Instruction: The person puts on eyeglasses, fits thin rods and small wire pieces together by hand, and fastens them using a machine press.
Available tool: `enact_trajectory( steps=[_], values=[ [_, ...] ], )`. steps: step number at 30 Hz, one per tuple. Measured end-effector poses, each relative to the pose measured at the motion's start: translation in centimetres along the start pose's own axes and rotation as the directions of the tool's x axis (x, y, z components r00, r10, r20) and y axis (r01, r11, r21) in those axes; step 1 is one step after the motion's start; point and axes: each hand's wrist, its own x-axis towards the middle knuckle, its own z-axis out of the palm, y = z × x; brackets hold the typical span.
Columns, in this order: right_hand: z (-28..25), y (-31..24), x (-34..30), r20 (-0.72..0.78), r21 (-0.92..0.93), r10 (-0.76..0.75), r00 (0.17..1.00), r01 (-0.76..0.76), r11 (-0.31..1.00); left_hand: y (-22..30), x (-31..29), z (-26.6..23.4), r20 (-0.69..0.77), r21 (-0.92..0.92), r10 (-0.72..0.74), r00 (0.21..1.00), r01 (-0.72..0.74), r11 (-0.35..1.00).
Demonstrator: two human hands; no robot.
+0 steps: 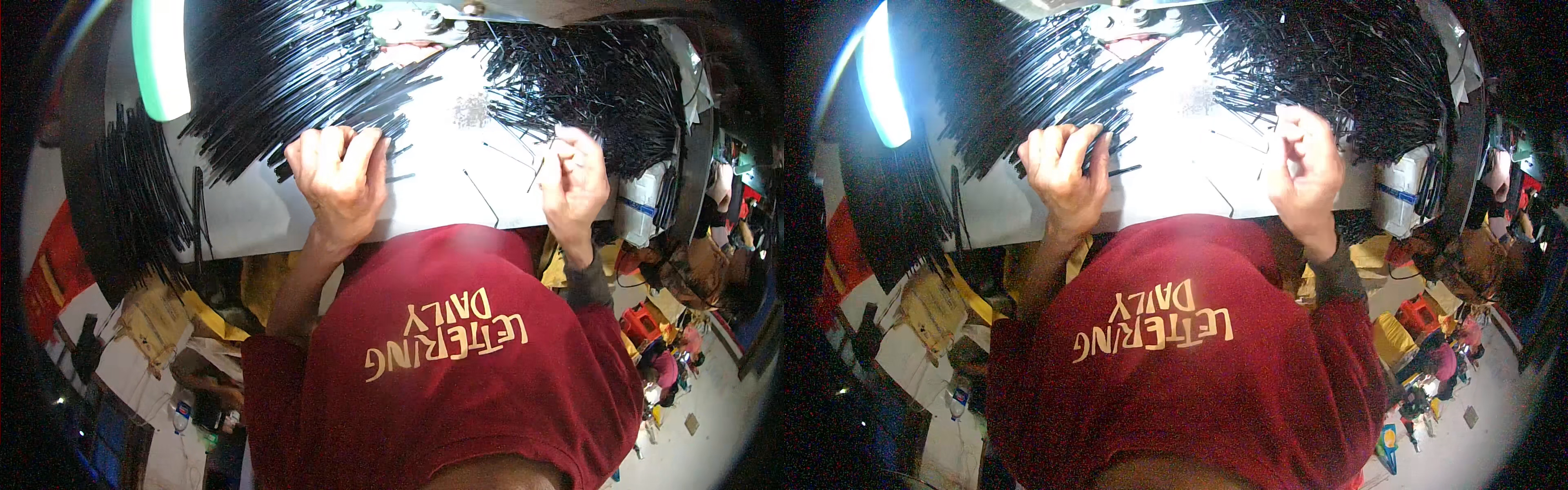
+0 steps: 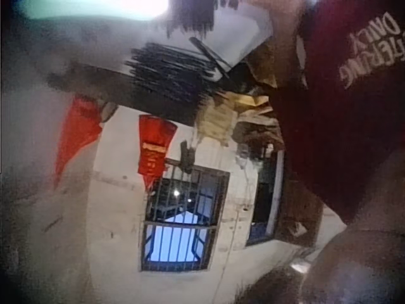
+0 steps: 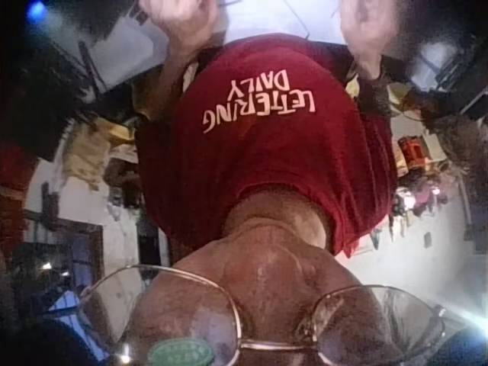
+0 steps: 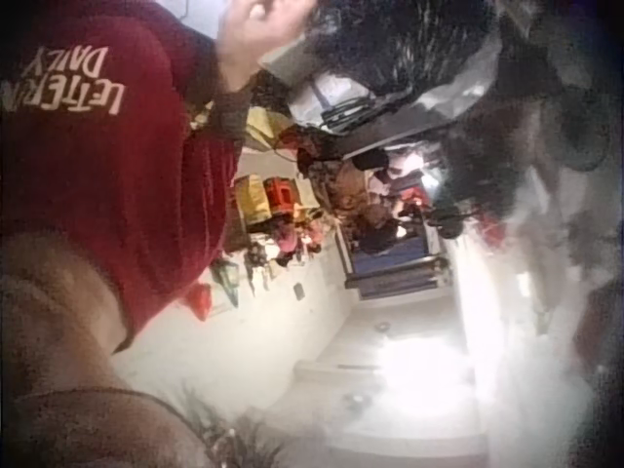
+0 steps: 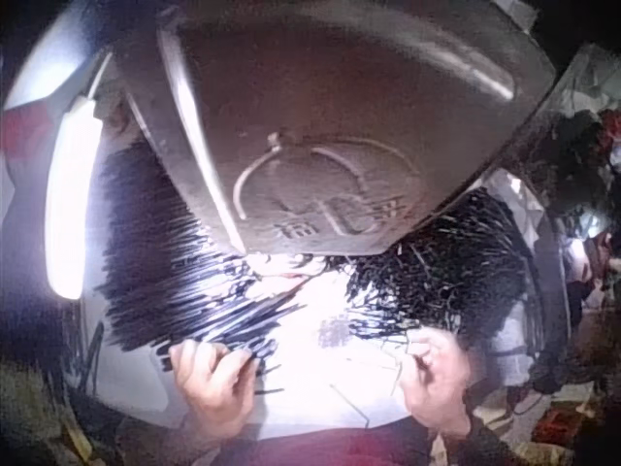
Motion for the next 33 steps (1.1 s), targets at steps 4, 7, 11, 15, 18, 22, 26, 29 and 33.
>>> enact_trajectory(
  steps=[4,7,11,15,18,22,26,29,33],
  values=[
    [0.6,-1.2,-3.0,-0.015,0.352,0.128,0.992,-0.115,0.929,0.0,-0.1,0.1,0.015,0.017,-0.010,1.000,0.010,1.000],
    [1.2,-0.3,-4.6,-0.018,0.422,0.164,0.986,-0.141,0.895,0.3,-0.1,0.2,0.013,0.030,-0.011,1.000,0.011,0.999],
    [0.5,-0.2,-3.8,0.015,0.148,-0.033,0.999,0.031,0.988,0.0,-0.2,0.6,-0.014,0.046,0.022,1.000,-0.021,0.999],
    [-0.9,-0.2,-2.7,0.295,-0.114,-0.375,0.879,0.422,0.899,0.1,-0.1,0.6,-0.011,0.033,0.026,1.000,-0.026,0.999],
    [-0.2,-1.0,-2.9,0.475,-0.156,-0.358,0.804,0.477,0.865,0.3,0.1,0.6,-0.012,0.049,0.024,1.000,-0.023,0.999],
    [-0.2,-0.3,-2.6,0.495,-0.291,-0.325,0.806,0.506,0.812,0.3,0.0,0.3,0.002,0.061,0.035,0.999,-0.035,0.998],
    [-0.4,1.6,-1.6,0.442,-0.286,-0.368,0.818,0.518,0.806,0.4,-0.2,0.3,0.041,0.090,0.023,0.999,-0.026,0.996],
    [0.4,1.9,0.1,0.417,-0.345,-0.449,0.790,0.595,0.726,0.4,-0.2,0.3,0.040,0.102,0.019,0.999,-0.023,0.995],
    [1.3,1.8,2.9,0.390,-0.396,-0.388,0.835,0.532,0.748,0.4,-0.1,0.5,0.020,0.101,0.041,0.999,-0.042,0.994]
  ],
)
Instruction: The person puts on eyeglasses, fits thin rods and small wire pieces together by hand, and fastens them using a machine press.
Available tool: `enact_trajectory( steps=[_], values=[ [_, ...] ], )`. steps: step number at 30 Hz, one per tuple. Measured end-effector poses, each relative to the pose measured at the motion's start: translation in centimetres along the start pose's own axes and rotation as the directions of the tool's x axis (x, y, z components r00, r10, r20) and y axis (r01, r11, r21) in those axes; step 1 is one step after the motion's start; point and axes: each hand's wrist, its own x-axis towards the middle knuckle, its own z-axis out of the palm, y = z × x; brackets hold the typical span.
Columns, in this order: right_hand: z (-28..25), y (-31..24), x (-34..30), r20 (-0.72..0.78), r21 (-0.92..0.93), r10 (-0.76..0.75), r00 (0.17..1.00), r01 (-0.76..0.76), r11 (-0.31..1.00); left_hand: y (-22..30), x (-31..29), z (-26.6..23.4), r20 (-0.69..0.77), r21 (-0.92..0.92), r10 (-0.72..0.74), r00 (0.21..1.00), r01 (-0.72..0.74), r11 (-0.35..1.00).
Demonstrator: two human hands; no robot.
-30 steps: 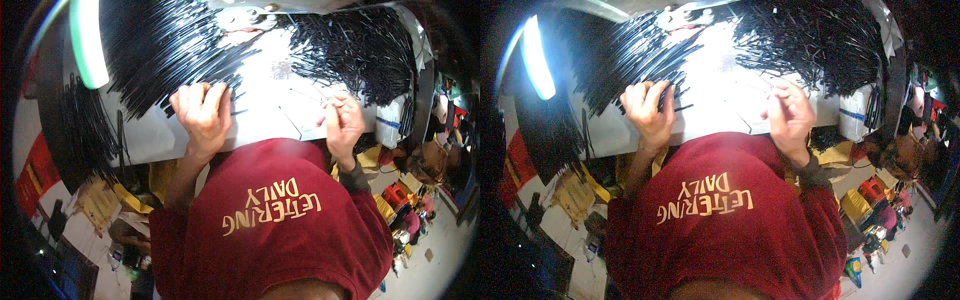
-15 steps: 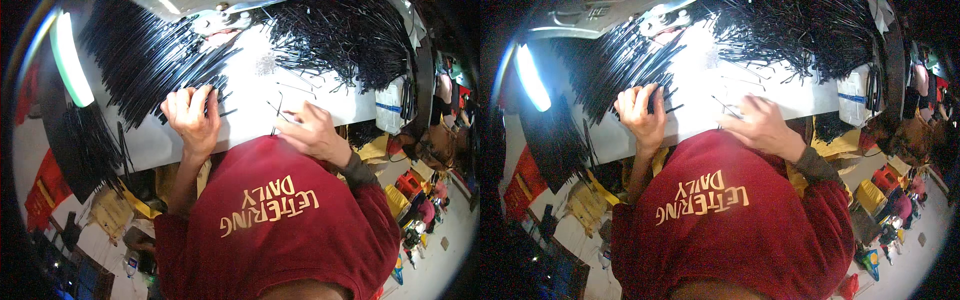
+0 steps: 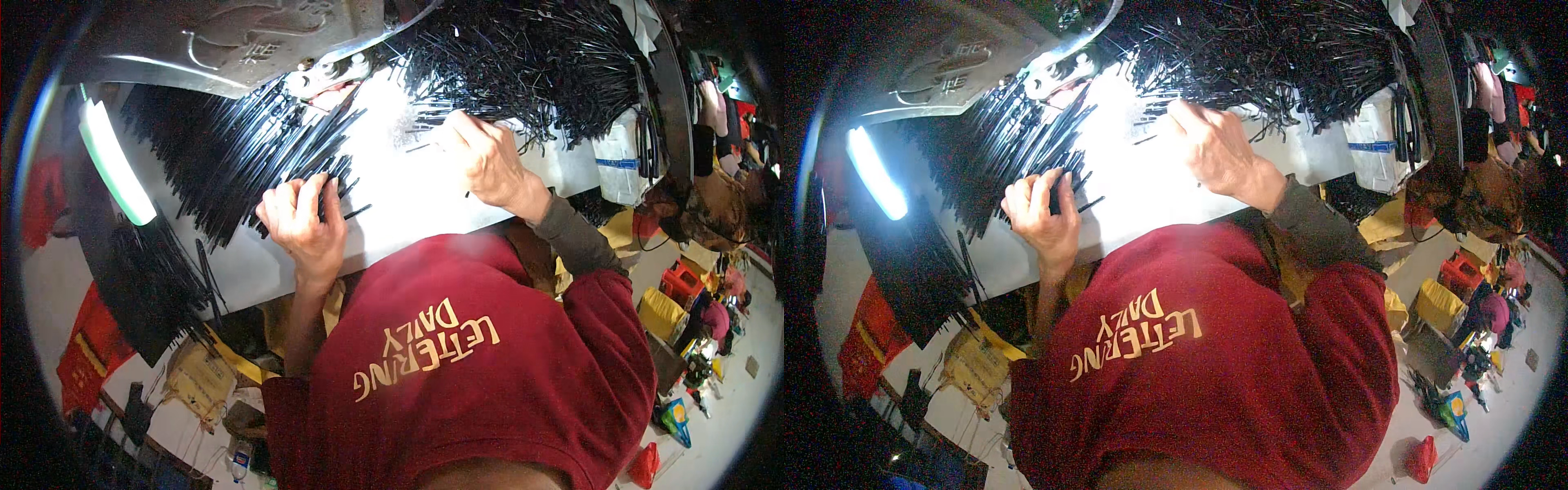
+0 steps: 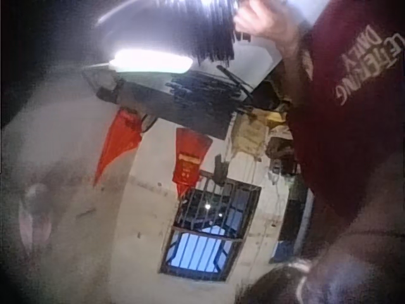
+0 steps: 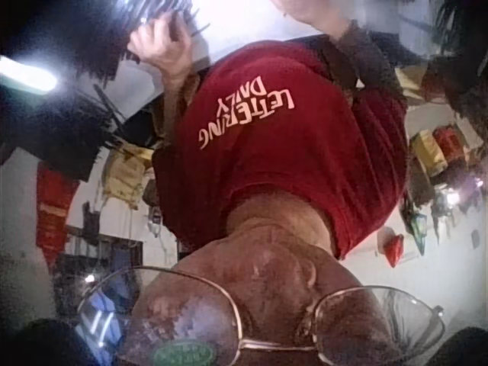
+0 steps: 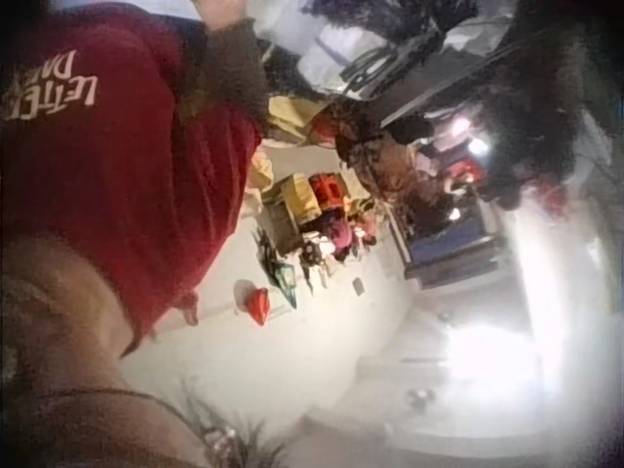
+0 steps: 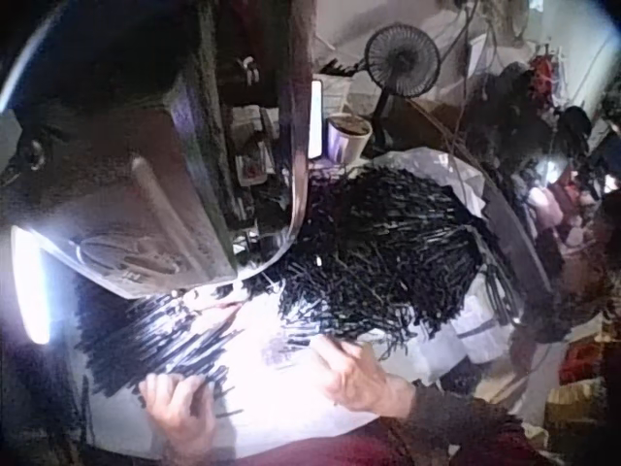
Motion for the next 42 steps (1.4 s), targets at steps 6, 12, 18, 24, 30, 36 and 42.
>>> enact_trajectory(
  steps=[6,12,18,24,30,36,42],
  values=[
    [-2.6,0.3,-2.6,-0.480,-0.055,0.263,0.837,-0.328,0.943,0.1,0.0,-0.2,0.024,-0.030,-0.020,0.999,0.021,0.999],
    [-3.9,2.5,-3.3,-0.285,-0.307,0.364,0.887,-0.444,0.842,-0.1,0.0,-0.2,0.026,-0.022,-0.017,1.000,0.018,1.000],
    [-3.6,3.9,-1.0,-0.234,-0.062,0.388,0.892,-0.411,0.909,-0.1,0.1,0.2,-0.017,-0.066,-0.005,1.000,0.003,0.998],
    [-2.6,3.2,0.3,-0.233,-0.027,0.274,0.933,-0.288,0.957,-0.1,0.0,-0.2,-0.007,-0.046,-0.020,1.000,0.020,0.999],
    [-1.9,1.8,0.9,-0.218,0.047,0.271,0.937,-0.267,0.962,-0.1,0.1,0.0,-0.019,-0.074,-0.014,1.000,0.012,0.997],
    [-0.9,1.2,1.2,-0.275,0.055,0.299,0.914,-0.296,0.954,-0.2,0.1,0.1,-0.014,-0.100,-0.020,1.000,0.018,0.995],
    [-1.5,0.5,1.5,-0.301,-0.046,0.253,0.919,-0.279,0.959,-0.2,0.2,-0.1,-0.031,-0.127,-0.024,0.999,0.020,0.992]
  ],
)
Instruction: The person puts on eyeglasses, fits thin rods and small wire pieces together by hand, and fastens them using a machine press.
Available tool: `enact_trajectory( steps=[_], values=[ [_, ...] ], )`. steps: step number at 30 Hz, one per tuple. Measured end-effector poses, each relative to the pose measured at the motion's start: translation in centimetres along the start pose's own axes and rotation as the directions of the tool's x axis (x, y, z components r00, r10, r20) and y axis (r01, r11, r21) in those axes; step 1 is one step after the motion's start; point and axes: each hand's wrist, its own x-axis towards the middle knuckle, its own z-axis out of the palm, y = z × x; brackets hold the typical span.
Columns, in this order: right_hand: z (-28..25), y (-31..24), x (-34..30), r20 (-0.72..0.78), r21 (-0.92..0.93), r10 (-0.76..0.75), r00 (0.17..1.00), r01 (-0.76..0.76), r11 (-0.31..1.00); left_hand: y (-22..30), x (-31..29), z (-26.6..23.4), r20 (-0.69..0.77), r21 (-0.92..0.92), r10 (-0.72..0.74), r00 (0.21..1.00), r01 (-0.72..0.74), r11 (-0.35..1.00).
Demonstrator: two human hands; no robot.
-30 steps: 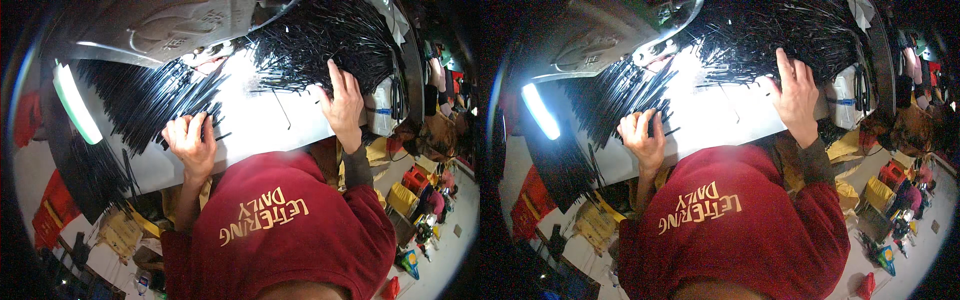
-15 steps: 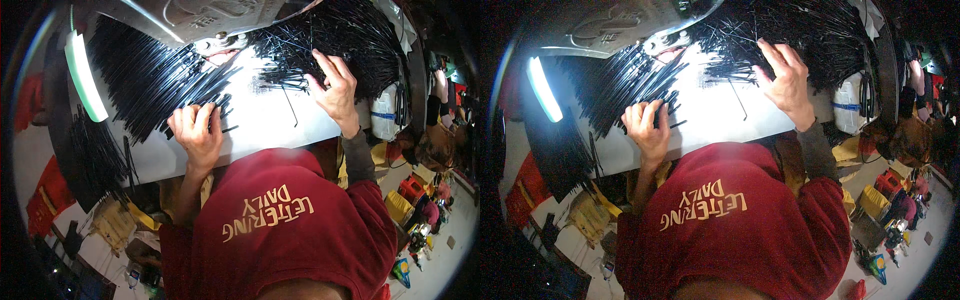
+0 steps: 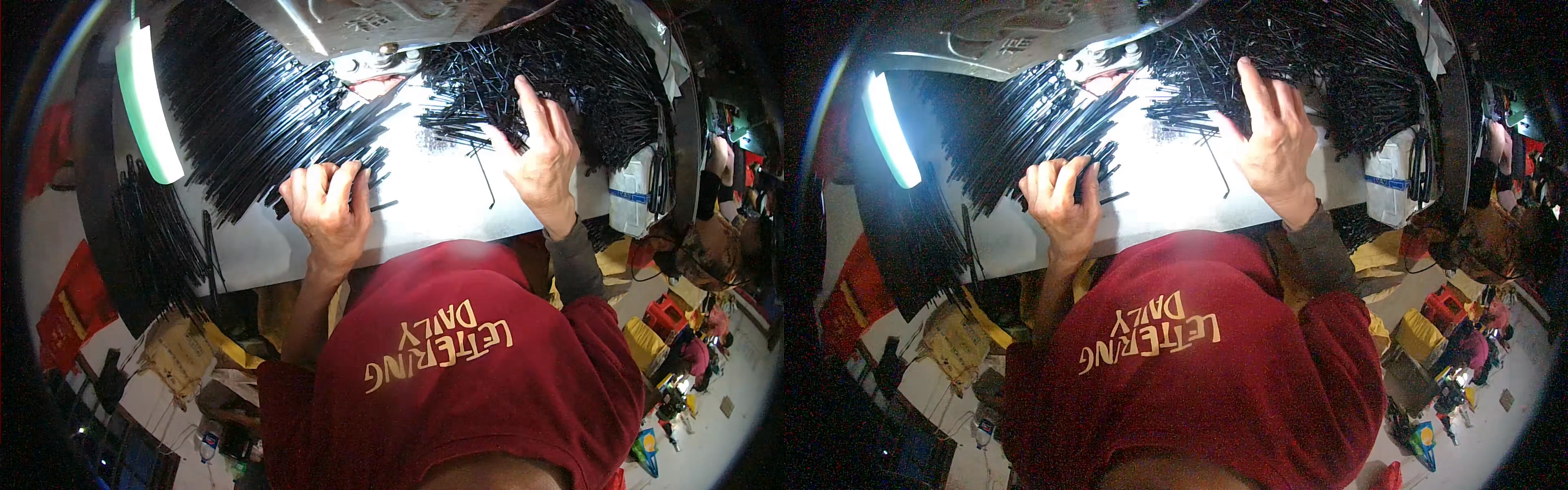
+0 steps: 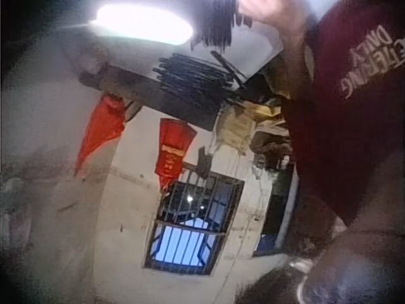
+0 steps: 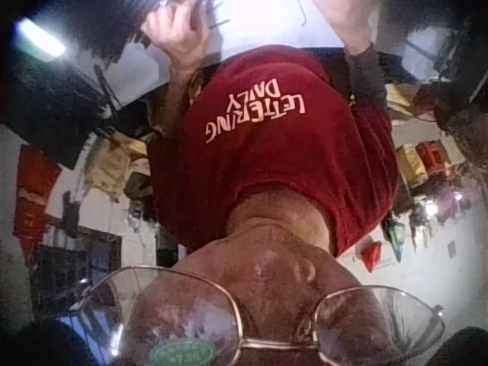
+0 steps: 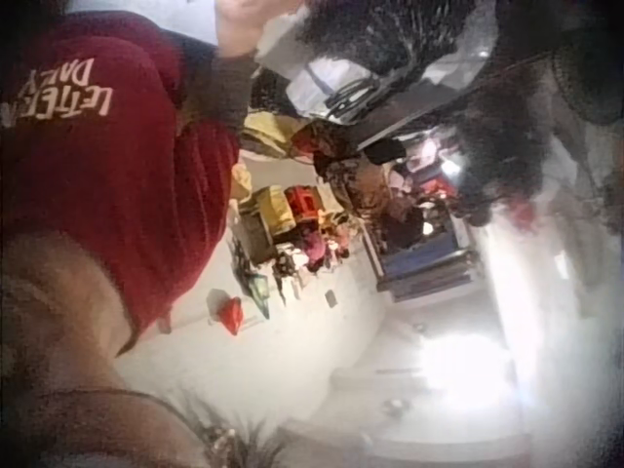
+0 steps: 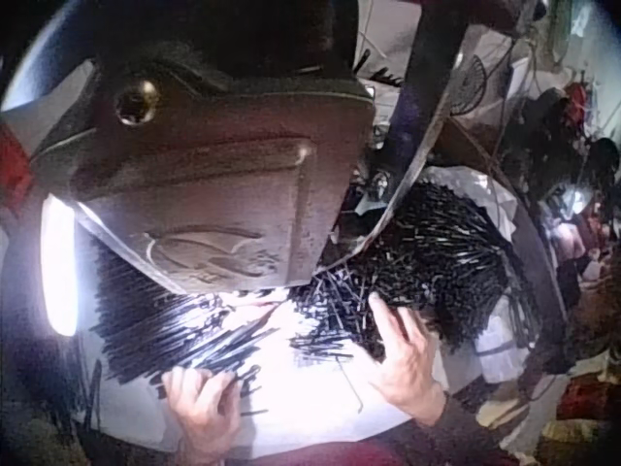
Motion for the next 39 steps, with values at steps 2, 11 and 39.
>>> enact_trajectory(
  steps=[2,11,39],
  values=[
    [0.3,-0.7,0.3,-0.040,-0.058,-0.018,0.999,0.015,0.998,0.0,0.0,0.1,0.007,-0.002,-0.006,1.000,0.006,1.000],
    [1.7,1.0,2.5,-0.118,-0.032,-0.004,0.993,0.001,0.999,0.0,0.1,-0.5,0.043,0.007,-0.025,0.999,0.024,1.000],
    [-0.4,-0.9,4.9,-0.023,0.333,0.171,0.985,-0.154,0.930,-0.3,0.0,-0.2,0.031,-0.026,-0.015,0.999,0.016,1.000]
  ],
)
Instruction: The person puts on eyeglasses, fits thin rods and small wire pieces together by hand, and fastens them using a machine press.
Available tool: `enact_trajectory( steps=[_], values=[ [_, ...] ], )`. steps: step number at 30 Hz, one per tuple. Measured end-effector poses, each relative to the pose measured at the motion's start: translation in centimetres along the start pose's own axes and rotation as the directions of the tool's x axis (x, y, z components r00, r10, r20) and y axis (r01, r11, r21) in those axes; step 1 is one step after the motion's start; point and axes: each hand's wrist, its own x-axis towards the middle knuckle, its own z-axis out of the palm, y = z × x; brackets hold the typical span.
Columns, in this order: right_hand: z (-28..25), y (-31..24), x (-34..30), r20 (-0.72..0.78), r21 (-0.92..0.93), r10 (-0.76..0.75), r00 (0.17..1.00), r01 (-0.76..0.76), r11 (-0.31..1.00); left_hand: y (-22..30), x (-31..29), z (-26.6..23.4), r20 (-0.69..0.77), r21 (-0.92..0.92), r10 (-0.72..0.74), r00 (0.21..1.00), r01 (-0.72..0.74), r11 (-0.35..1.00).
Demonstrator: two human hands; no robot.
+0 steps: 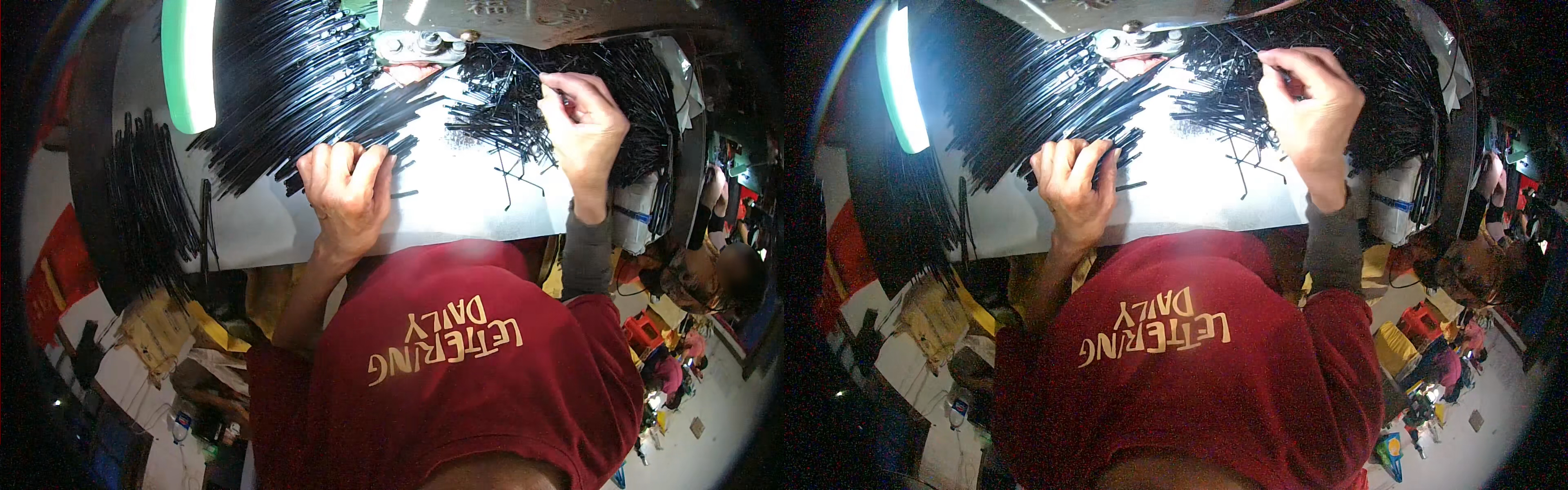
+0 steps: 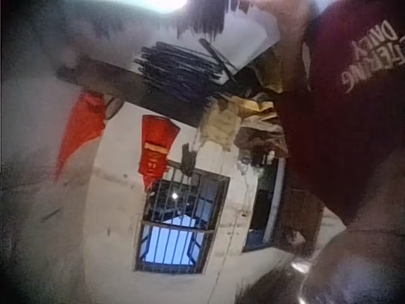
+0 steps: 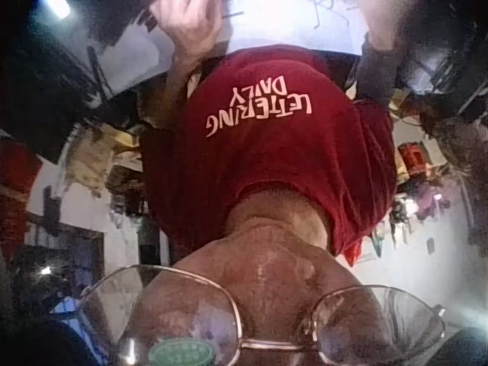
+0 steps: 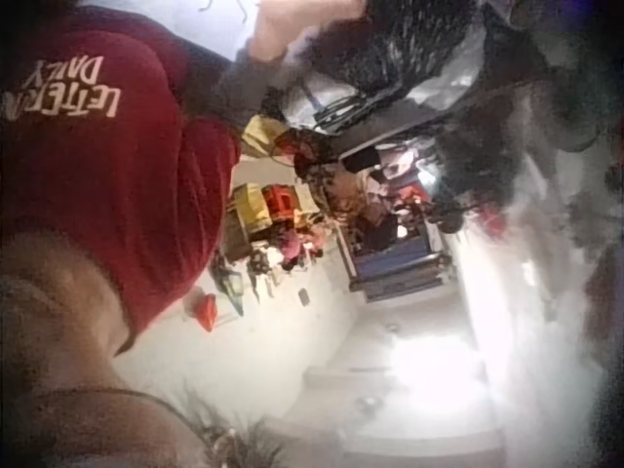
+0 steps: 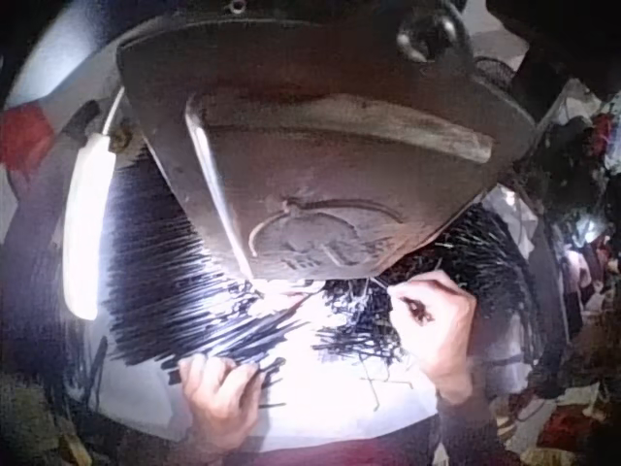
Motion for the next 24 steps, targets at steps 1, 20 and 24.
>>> enact_trajectory(
  steps=[1,20,24],
  values=[
    [-0.3,0.0,0.5,0.023,0.031,-0.009,1.000,0.008,0.999,-0.1,0.0,0.1,0.002,-0.002,-0.006,1.000,0.006,1.000],
    [-6.7,-2.2,-1.6,0.278,0.713,0.298,0.913,-0.404,0.573,0.1,0.1,0.0,-0.003,0.001,-0.001,1.000,0.001,1.000],
    [-2.6,-0.1,-4.1,0.463,0.753,0.290,0.838,-0.544,0.371,0.1,-0.1,0.0,-0.002,0.014,-0.003,1.000,0.003,1.000]
  ],
)
